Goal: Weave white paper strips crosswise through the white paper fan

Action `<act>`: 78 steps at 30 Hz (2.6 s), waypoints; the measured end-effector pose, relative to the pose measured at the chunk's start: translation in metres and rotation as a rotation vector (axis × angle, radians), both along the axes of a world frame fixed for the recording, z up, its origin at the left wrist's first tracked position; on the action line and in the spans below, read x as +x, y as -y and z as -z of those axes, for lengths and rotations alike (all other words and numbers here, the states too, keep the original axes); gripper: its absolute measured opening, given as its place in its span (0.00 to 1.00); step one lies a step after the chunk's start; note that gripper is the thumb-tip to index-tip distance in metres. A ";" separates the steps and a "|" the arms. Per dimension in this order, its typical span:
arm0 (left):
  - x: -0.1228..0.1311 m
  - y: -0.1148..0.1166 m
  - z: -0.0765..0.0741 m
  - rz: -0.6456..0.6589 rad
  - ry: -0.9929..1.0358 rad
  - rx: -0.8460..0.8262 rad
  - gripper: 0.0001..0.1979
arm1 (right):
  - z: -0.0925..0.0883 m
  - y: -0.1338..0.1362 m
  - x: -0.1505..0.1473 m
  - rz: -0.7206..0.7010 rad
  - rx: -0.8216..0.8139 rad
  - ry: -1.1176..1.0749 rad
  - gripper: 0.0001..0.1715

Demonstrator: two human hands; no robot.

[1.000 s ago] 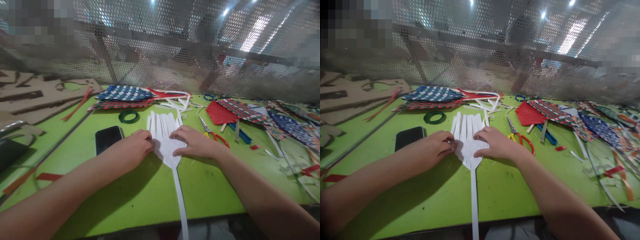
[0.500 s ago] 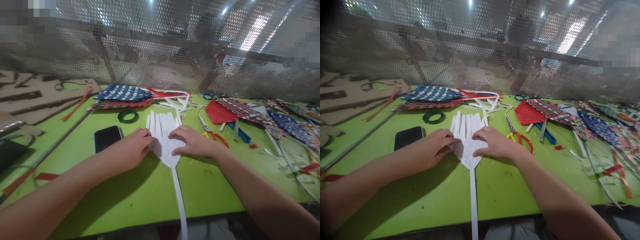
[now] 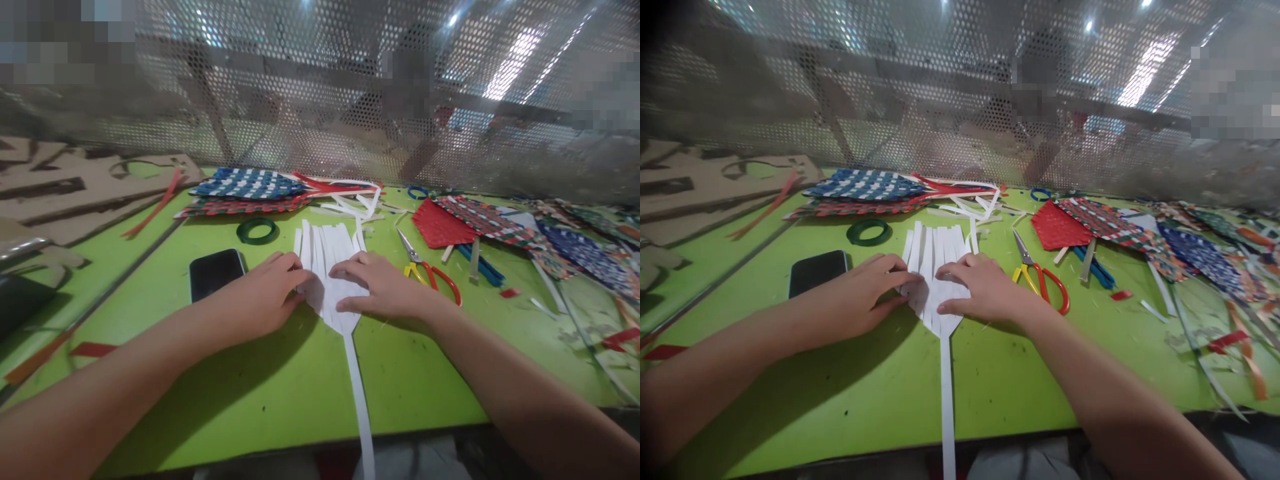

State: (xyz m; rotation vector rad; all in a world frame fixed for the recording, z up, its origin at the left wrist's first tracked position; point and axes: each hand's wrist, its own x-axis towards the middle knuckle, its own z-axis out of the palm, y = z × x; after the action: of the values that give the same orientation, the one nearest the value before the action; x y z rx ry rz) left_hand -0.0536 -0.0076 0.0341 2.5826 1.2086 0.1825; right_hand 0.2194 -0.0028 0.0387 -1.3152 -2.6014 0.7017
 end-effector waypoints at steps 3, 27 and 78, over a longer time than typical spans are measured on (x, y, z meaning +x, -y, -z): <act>0.003 0.003 0.000 -0.015 -0.011 0.011 0.19 | 0.001 0.000 0.000 0.006 -0.001 0.003 0.33; -0.018 -0.020 0.008 -0.051 0.074 0.017 0.26 | 0.000 0.005 -0.009 -0.014 0.084 0.053 0.40; -0.023 -0.031 -0.009 -0.273 0.177 -0.010 0.24 | -0.005 0.006 -0.022 -0.179 0.238 0.257 0.39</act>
State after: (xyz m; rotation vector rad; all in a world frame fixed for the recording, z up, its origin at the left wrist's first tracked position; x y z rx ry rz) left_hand -0.0766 0.0234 0.0434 2.3253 1.4826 0.4496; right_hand 0.1974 -0.0092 0.0438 -1.1799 -2.9215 0.2433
